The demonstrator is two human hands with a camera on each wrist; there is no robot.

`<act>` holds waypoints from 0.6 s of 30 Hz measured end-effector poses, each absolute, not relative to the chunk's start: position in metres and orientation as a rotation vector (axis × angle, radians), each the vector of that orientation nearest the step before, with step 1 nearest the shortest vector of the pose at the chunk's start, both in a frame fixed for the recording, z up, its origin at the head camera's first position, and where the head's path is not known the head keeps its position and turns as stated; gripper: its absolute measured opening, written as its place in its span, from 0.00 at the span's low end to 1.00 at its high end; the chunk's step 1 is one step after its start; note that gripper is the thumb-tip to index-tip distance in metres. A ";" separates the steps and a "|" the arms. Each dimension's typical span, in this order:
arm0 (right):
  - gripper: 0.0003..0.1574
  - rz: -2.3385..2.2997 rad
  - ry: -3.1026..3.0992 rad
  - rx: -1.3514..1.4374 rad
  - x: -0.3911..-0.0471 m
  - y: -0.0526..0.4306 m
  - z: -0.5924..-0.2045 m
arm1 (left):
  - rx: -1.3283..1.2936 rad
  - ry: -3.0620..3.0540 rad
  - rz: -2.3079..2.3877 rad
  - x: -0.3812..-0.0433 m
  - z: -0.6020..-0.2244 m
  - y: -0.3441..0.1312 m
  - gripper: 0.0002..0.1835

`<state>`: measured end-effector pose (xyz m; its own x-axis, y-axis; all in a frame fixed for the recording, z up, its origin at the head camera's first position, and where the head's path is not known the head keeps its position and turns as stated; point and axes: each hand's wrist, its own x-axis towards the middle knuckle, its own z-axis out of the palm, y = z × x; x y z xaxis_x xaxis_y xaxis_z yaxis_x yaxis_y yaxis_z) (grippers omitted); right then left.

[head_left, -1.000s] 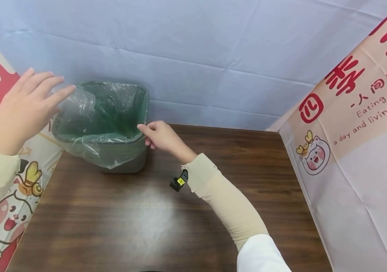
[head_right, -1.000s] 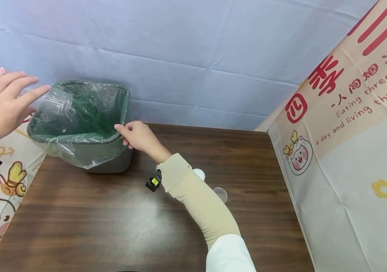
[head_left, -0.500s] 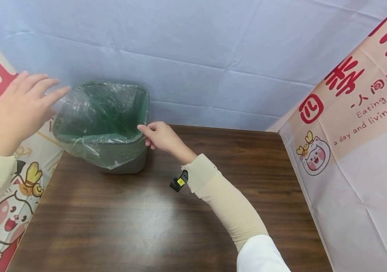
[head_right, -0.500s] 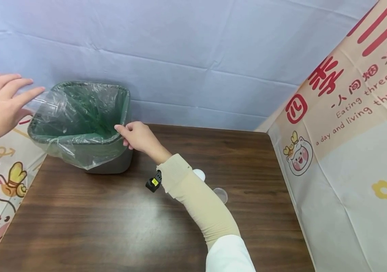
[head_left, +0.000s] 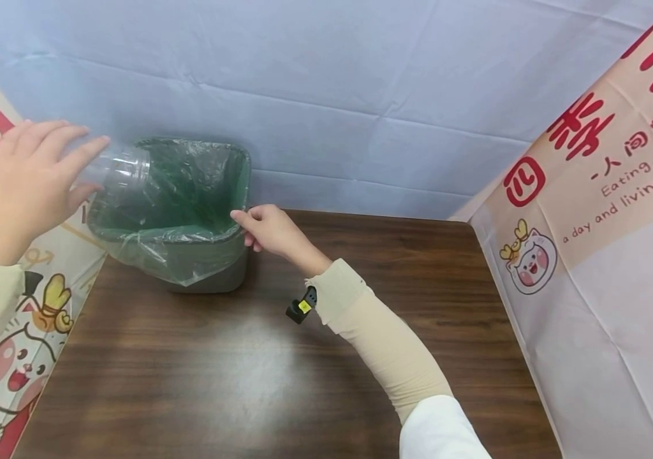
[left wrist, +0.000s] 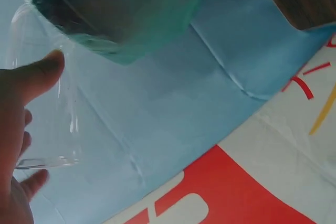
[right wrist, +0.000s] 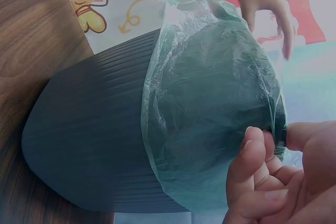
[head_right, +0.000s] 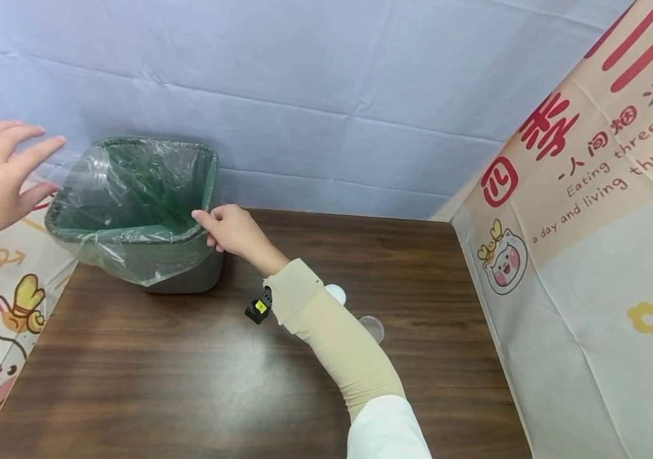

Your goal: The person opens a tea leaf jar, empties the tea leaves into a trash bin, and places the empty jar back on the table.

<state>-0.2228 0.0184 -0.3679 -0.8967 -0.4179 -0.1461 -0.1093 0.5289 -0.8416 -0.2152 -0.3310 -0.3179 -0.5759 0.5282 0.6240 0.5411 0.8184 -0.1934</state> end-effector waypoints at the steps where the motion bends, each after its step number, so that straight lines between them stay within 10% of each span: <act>1: 0.30 -1.307 2.443 -0.436 -0.223 0.018 -0.368 | -0.767 -2.282 -0.039 -0.215 -0.317 -0.330 0.43; 18: 0.31 -1.292 2.445 -0.418 -0.222 0.018 -0.366 | -0.533 -2.388 -0.241 -0.205 -0.311 -0.327 0.42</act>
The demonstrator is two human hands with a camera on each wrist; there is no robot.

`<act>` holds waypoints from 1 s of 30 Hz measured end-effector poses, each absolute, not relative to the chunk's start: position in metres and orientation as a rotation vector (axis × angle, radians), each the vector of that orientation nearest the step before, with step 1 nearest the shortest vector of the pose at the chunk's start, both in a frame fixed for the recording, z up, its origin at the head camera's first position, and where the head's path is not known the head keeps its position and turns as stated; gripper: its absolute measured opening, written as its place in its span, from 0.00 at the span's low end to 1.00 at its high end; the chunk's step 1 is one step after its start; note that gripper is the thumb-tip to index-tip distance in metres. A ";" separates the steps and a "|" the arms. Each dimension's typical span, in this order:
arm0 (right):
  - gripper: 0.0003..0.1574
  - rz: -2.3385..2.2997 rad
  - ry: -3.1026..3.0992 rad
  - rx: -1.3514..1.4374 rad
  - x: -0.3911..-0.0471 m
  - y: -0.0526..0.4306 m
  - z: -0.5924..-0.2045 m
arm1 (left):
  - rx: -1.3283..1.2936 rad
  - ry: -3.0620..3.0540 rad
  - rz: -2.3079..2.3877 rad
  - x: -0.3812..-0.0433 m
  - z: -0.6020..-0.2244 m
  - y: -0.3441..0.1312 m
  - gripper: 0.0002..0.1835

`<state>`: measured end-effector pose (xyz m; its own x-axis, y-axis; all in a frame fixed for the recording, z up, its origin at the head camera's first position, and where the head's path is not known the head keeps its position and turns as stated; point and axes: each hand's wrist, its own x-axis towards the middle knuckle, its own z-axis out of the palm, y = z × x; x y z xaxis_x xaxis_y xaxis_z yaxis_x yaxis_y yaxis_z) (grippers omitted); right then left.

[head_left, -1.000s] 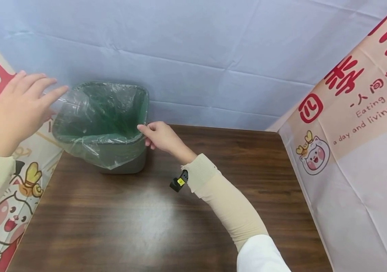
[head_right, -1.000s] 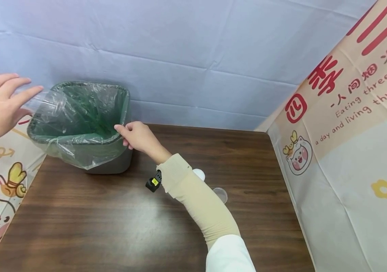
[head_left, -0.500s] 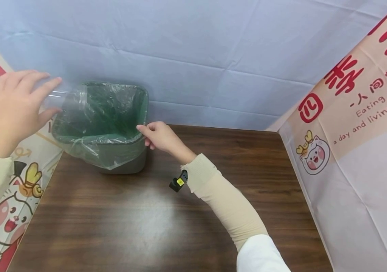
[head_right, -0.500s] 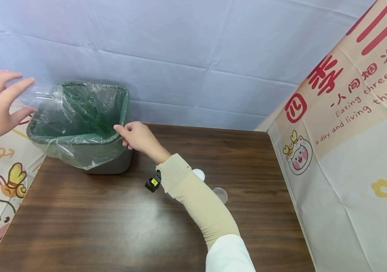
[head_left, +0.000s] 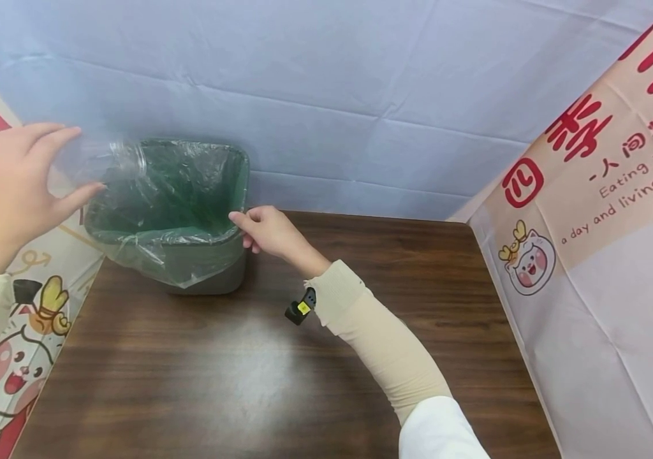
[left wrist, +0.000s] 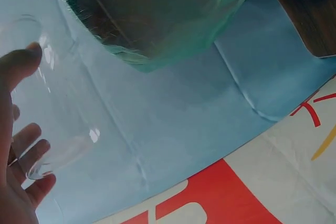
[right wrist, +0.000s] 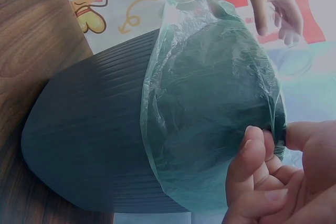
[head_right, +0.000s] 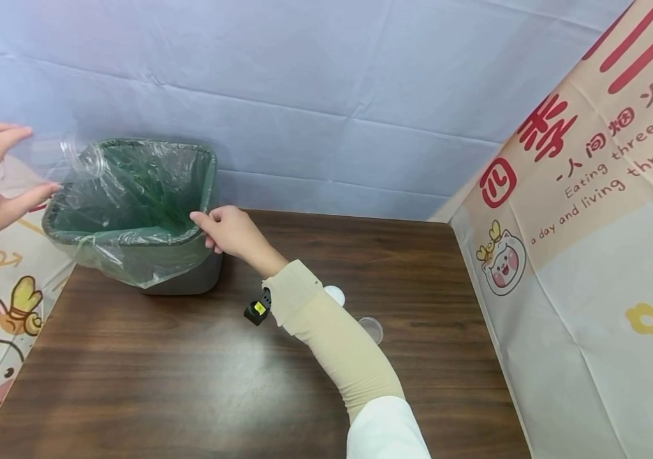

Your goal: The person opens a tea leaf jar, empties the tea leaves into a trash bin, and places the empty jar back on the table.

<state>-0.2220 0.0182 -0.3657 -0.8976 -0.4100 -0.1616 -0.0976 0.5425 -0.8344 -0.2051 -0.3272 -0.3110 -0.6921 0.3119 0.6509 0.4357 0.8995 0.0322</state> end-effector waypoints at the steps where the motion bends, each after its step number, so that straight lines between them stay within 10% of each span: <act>1: 0.31 -1.292 2.443 -0.418 -0.222 0.018 -0.366 | -0.502 -2.417 -0.262 -0.203 -0.310 -0.327 0.42; 30: 0.30 -1.311 2.433 -0.432 -0.222 0.019 -0.368 | -0.147 -2.299 -1.178 -0.134 -0.364 -0.341 0.40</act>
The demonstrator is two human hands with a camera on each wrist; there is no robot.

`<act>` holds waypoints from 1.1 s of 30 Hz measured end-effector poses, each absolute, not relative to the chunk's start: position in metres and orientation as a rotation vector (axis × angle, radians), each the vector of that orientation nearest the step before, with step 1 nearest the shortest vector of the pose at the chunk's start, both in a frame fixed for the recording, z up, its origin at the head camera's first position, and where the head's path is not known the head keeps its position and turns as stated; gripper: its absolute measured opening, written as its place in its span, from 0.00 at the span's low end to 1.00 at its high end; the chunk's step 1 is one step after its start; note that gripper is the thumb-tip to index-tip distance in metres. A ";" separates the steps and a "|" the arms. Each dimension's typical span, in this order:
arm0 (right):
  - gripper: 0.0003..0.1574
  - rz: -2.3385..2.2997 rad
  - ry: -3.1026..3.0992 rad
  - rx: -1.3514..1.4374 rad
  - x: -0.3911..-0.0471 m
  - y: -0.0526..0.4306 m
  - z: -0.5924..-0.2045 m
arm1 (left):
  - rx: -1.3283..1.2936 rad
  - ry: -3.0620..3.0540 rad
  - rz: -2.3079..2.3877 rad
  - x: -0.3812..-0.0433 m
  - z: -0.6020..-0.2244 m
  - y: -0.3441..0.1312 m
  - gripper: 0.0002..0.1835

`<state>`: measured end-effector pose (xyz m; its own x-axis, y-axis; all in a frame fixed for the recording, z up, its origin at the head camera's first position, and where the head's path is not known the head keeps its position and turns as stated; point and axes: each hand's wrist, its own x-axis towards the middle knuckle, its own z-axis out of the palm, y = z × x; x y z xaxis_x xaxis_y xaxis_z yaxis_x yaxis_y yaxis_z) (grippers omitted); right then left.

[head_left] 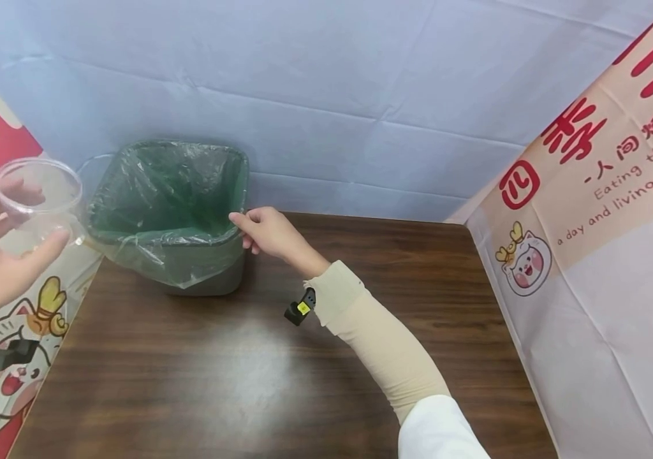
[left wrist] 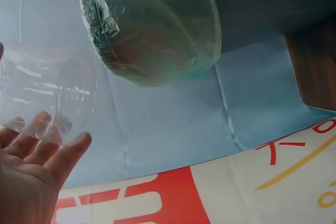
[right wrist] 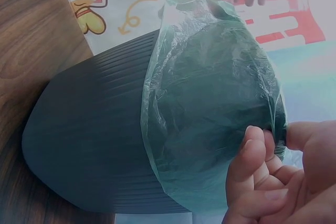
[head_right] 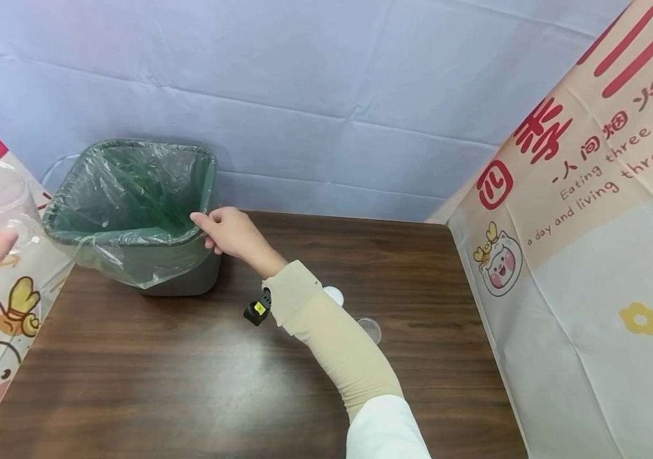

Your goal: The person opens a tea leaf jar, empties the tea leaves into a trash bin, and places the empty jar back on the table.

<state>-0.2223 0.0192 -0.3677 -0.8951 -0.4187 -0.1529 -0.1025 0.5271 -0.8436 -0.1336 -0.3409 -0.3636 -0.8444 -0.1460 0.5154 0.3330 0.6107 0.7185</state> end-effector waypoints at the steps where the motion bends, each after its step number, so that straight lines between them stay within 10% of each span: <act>1: 0.30 -1.317 2.432 -0.430 -0.222 0.019 -0.368 | -0.155 -2.298 -1.194 -0.131 -0.365 -0.341 0.41; 33: 0.31 -1.347 2.420 -0.426 -0.222 0.019 -0.371 | -0.307 -2.195 -1.339 -0.081 -0.490 -0.311 0.42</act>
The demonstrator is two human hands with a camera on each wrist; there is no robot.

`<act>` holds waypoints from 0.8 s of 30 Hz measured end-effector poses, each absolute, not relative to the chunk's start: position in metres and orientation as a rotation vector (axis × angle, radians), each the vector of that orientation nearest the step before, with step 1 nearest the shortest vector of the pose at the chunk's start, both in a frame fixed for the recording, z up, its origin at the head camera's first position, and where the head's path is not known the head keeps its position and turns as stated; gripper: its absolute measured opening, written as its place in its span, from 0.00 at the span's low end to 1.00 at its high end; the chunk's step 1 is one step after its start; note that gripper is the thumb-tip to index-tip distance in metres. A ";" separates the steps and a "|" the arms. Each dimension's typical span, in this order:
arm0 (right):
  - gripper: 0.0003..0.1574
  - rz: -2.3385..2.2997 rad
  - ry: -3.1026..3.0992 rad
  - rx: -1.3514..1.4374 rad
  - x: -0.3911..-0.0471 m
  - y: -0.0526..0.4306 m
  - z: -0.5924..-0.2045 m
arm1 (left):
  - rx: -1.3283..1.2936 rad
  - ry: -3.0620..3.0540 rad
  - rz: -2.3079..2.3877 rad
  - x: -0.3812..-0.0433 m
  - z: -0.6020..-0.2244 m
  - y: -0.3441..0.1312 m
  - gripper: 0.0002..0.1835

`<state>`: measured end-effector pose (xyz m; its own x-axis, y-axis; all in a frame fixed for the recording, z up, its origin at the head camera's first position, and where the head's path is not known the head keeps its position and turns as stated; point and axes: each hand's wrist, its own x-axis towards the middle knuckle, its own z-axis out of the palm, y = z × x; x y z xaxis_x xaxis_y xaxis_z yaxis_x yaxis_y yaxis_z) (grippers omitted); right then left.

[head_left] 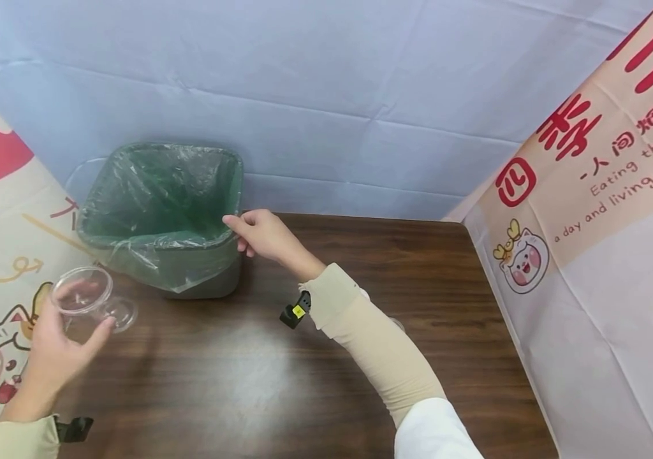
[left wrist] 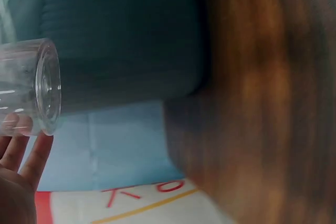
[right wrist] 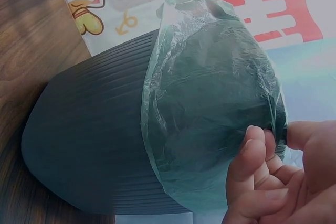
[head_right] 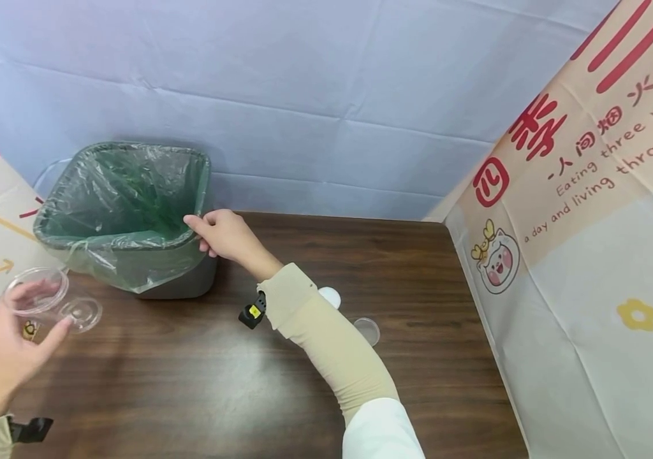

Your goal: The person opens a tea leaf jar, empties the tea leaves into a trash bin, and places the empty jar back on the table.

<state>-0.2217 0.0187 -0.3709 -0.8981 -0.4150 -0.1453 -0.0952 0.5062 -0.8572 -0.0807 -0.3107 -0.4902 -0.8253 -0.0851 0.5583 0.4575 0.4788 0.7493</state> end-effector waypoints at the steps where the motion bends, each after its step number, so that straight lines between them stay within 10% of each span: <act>1: 0.31 -1.349 2.418 -0.426 -0.222 0.019 -0.371 | -0.304 -2.199 -1.346 -0.080 -0.494 -0.309 0.43; 24: 0.30 -1.376 2.404 -0.411 -0.220 0.019 -0.369 | -0.171 -2.560 -1.276 -0.085 -0.571 -0.293 0.44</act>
